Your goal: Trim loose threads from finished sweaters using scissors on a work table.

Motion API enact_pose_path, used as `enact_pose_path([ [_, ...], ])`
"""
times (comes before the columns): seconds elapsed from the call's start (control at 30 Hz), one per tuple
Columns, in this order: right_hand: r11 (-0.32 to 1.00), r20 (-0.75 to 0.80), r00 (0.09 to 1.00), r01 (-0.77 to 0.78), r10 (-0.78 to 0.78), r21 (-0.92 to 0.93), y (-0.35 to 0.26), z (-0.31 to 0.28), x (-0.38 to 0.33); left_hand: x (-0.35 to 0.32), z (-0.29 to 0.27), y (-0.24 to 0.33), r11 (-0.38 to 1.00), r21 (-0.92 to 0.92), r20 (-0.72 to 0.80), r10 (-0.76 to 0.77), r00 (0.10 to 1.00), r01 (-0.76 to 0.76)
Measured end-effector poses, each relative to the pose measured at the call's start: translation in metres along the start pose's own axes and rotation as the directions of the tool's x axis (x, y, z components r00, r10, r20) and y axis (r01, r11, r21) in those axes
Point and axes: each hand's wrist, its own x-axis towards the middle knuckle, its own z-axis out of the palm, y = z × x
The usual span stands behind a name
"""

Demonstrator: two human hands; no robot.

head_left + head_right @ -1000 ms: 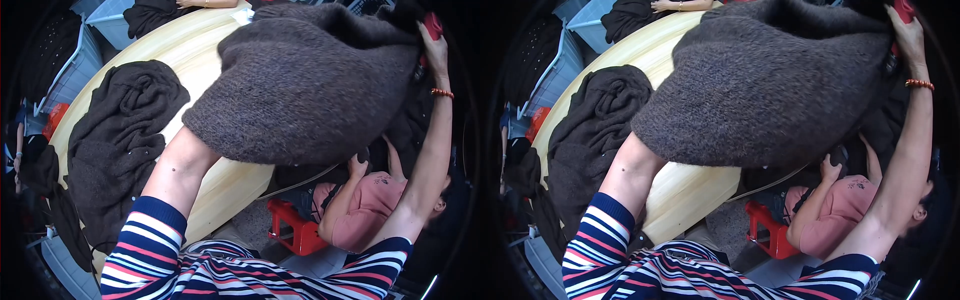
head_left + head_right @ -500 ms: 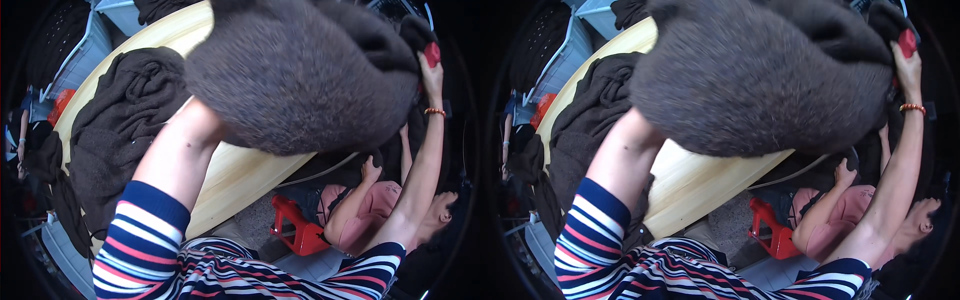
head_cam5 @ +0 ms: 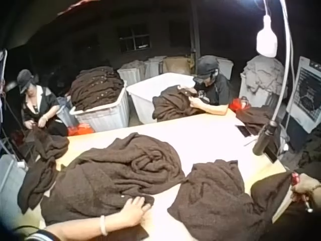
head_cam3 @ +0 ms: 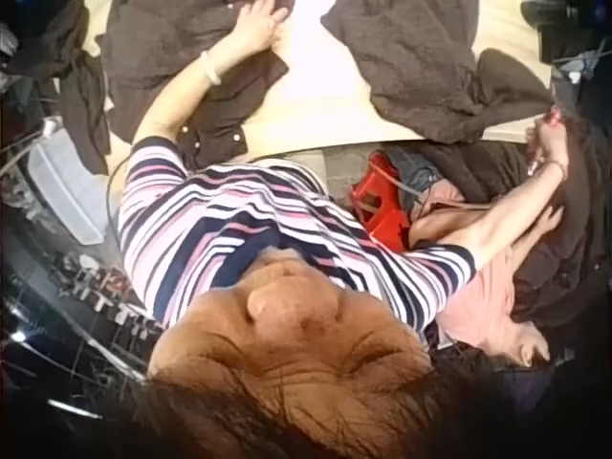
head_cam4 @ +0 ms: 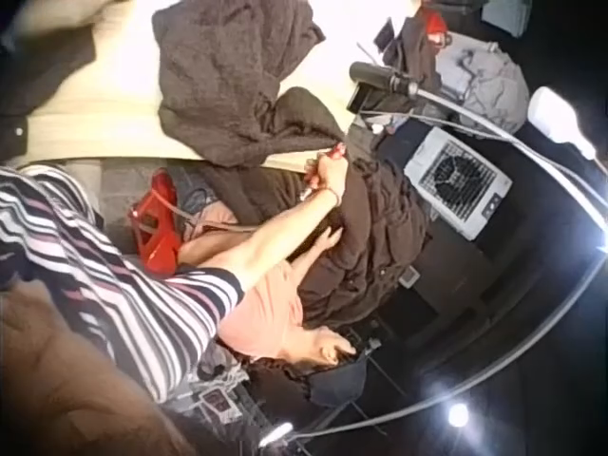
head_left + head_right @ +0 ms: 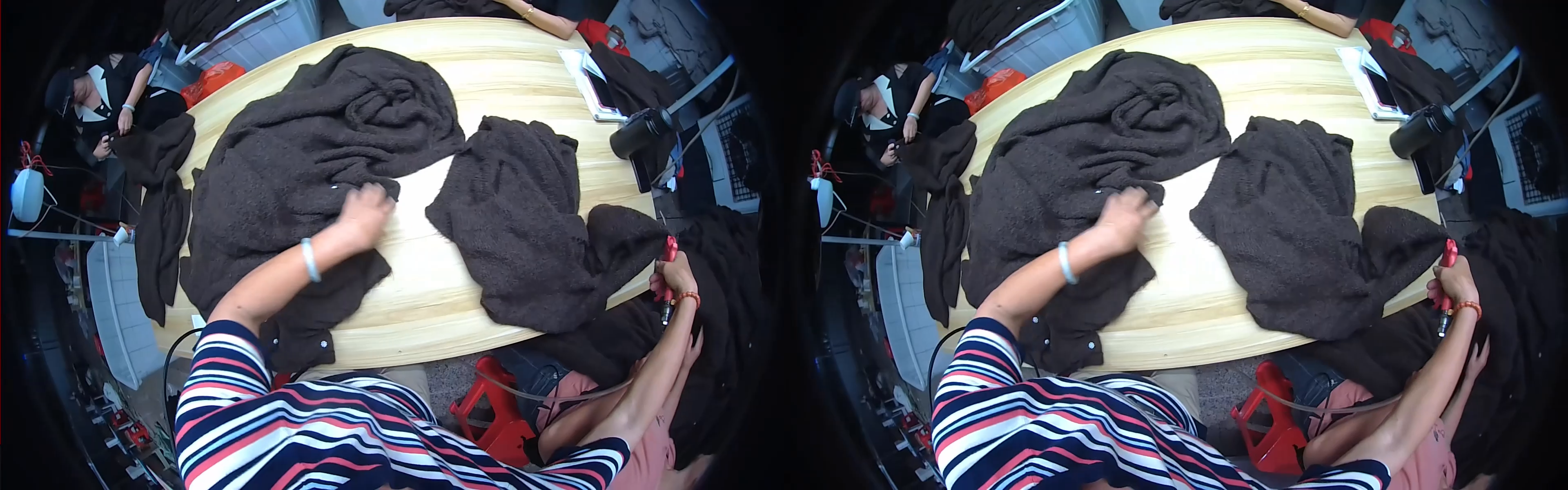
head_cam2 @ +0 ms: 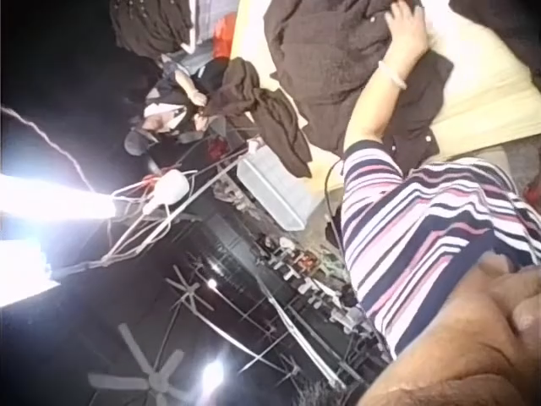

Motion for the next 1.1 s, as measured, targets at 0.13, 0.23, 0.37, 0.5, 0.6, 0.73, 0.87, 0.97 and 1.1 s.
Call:
enact_pose_path([
  [0.13, 0.991, 0.123, 0.983, 0.132, -0.132, 0.011, -0.062, 0.048, -0.04, -0.036, 0.004, -0.07, 0.974, -0.061, 0.01, -0.217, 0.976, 0.218],
  [0.23, 0.954, 0.253, 0.922, 0.269, -0.295, 0.13, -0.079, 0.103, -0.065, -0.052, -0.012, -0.077, 0.987, -0.114, 0.048, -0.11, 0.993, 0.115],
  [0.37, 0.91, 0.41, 0.813, 0.354, -0.413, 0.216, -0.101, 0.19, -0.131, -0.081, -0.026, -0.066, 0.93, -0.341, 0.221, -0.066, 0.973, 0.14],
  [0.5, 0.856, 0.403, 0.786, 0.517, -0.469, -0.011, -0.059, 0.264, -0.133, -0.061, -0.018, -0.058, 0.75, -0.581, 0.295, -0.168, 0.94, 0.317],
  [0.6, 0.89, 0.324, 0.887, 0.406, -0.329, -0.207, -0.071, 0.278, -0.155, -0.055, -0.021, -0.033, 0.978, -0.155, -0.001, -0.144, 0.99, 0.142],
  [0.73, 0.91, 0.315, 0.918, 0.328, -0.243, -0.253, -0.052, 0.267, -0.175, -0.039, 0.004, -0.017, 0.988, -0.084, -0.156, 0.117, 0.981, -0.132],
  [0.87, 0.94, 0.337, 0.924, 0.263, -0.18, -0.22, -0.045, 0.228, -0.196, -0.033, 0.028, -0.023, 0.986, -0.11, -0.056, 0.116, 0.992, -0.122],
  [0.97, 0.932, 0.232, 0.962, 0.209, -0.142, -0.296, -0.041, 0.21, -0.217, -0.036, 0.026, -0.029, 0.967, -0.228, -0.069, 0.103, 0.992, -0.116],
  [1.1, 0.965, 0.155, 0.965, 0.231, -0.212, -0.124, -0.038, 0.222, -0.265, -0.041, 0.008, -0.042, 0.64, -0.762, 0.182, 0.059, 0.982, 0.103],
])
